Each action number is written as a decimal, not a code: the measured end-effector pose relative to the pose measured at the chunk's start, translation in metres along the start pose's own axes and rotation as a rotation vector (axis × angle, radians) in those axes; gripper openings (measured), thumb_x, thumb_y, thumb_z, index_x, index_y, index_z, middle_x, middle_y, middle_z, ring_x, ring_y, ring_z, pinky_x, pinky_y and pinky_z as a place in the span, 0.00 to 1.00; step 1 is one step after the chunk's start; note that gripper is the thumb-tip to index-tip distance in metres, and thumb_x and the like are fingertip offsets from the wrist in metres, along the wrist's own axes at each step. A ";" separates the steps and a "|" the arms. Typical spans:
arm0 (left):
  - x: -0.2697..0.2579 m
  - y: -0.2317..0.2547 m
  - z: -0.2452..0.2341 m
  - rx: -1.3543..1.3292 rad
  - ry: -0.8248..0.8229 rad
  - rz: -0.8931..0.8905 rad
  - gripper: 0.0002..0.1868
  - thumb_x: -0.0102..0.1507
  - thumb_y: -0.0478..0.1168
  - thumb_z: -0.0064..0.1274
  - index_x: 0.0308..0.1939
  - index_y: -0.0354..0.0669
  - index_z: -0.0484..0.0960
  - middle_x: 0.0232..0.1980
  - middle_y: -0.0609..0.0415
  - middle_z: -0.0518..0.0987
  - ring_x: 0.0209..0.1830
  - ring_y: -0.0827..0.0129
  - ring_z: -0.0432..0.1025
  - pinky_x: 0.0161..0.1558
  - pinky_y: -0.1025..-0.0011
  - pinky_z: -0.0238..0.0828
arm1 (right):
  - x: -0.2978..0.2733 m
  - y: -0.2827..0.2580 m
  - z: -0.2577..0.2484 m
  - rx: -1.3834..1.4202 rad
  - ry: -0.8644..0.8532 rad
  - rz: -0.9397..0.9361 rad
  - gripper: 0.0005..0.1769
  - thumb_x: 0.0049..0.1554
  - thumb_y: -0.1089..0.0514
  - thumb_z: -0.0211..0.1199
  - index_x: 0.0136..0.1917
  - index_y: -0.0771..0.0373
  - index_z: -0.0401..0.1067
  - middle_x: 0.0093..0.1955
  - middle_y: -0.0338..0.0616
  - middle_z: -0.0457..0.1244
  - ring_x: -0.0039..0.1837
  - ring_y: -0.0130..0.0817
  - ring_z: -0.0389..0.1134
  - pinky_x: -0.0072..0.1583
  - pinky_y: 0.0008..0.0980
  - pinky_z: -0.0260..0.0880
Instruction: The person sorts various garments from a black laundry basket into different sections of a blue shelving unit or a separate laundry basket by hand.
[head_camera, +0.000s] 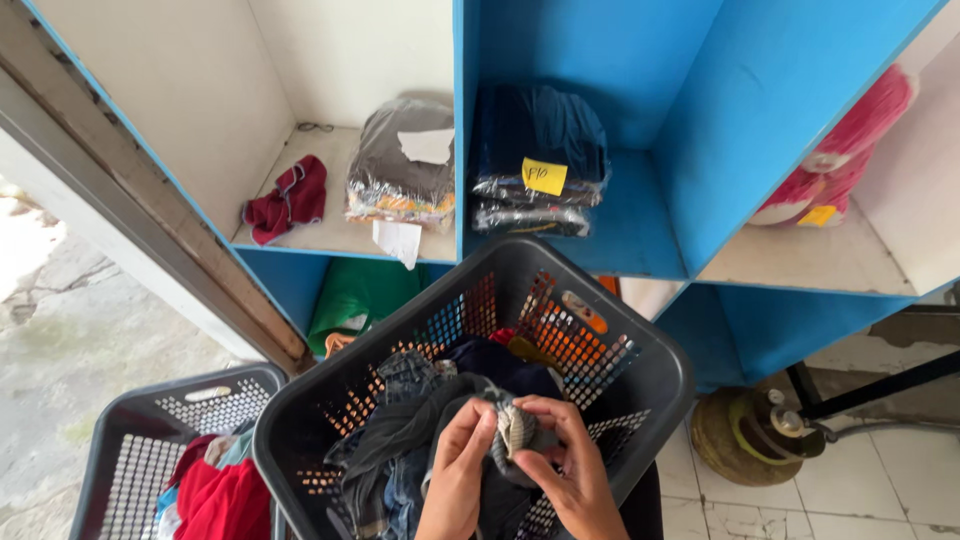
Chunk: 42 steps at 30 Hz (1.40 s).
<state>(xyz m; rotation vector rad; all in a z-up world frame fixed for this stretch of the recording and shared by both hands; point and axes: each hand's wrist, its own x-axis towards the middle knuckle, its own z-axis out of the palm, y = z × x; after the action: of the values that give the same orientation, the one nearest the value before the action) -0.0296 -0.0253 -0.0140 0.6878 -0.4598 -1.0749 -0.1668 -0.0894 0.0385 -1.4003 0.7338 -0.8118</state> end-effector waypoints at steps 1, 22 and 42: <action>-0.002 0.000 -0.002 0.054 -0.024 0.047 0.08 0.77 0.37 0.45 0.47 0.36 0.77 0.44 0.60 0.78 0.46 0.80 0.70 0.52 0.77 0.65 | 0.000 -0.001 0.002 -0.083 0.006 0.001 0.27 0.48 0.63 0.69 0.61 0.57 0.66 0.62 0.36 0.65 0.59 0.23 0.67 0.53 0.27 0.70; -0.006 0.033 -0.022 1.859 -0.203 -0.154 0.71 0.44 0.46 0.81 0.80 0.50 0.44 0.81 0.49 0.53 0.80 0.44 0.44 0.67 0.37 0.41 | 0.079 -0.048 -0.057 0.922 -0.190 0.012 0.22 0.63 0.59 0.58 0.68 0.72 0.66 0.58 0.55 0.68 0.57 0.43 0.70 0.58 0.42 0.70; 0.072 0.068 -0.007 0.361 -0.049 -0.519 0.33 0.62 0.53 0.58 0.63 0.32 0.76 0.55 0.45 0.82 0.55 0.59 0.75 0.57 0.60 0.72 | 0.056 0.017 0.006 -0.380 -0.256 -0.254 0.42 0.46 0.59 0.71 0.71 0.59 0.57 0.63 0.46 0.62 0.62 0.35 0.69 0.58 0.32 0.71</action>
<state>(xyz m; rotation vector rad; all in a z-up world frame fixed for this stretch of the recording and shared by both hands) 0.0483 -0.0681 0.0304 1.1422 -0.5397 -1.5170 -0.1307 -0.1332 0.0238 -1.9290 0.5338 -0.6899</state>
